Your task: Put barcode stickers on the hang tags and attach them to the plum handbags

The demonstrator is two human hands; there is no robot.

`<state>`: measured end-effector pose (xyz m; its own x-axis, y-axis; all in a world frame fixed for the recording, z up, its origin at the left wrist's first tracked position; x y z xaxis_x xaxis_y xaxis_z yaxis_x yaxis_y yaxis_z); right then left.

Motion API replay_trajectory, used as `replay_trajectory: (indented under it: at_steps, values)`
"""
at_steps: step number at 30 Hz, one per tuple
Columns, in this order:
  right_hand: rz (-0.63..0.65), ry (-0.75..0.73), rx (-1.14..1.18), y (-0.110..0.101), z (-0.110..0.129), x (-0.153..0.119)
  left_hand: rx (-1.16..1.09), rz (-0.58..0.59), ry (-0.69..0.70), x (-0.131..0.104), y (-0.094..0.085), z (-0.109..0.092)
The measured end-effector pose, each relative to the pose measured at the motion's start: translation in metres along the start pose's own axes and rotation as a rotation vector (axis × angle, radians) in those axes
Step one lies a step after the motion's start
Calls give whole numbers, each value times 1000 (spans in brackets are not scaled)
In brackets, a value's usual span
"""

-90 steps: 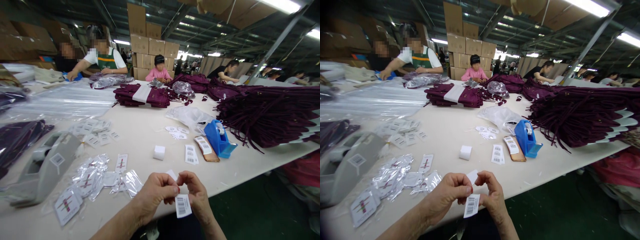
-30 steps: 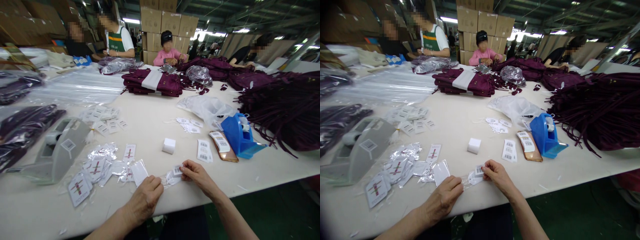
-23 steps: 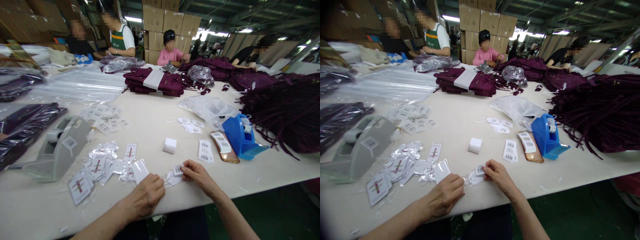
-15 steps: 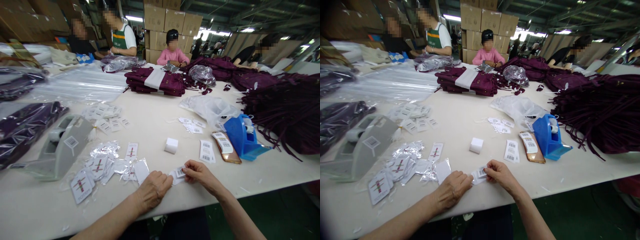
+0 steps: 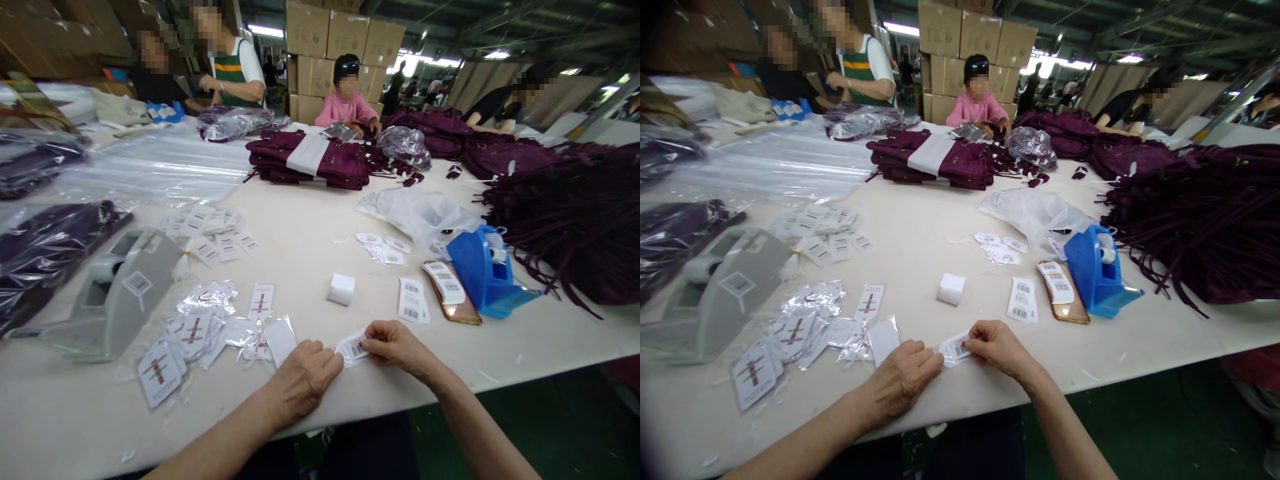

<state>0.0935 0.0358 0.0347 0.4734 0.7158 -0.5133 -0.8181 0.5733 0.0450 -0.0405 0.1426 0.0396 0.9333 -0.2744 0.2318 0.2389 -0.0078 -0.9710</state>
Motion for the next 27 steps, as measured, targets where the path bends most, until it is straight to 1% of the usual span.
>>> replay_trajectory:
  at_steps: [8,15,19,27]
  values:
    - [11,-3,15,0,0,3,3,2,-6,1,0,0]
    - [-3,-12,-47,-1,-1,5,22,46,27,0,0,0]
    - [-6,-25,-52,0,1,4,22,48,34,-1,1,0]
    - [-27,-71,-175,-1,1,5,3,76,46,0,1,1]
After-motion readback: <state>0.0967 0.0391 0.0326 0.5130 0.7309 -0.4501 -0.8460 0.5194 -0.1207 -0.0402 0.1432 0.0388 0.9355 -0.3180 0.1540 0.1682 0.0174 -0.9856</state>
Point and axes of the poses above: each hand's wrist, its own x-axis towards the middle knuckle, its own y-axis out of the palm, z = x × y, the point moved 4 cm from there along x, towards the middle knuckle, and after that the axes turned 12 degrees about x, right-handed, at the moved point
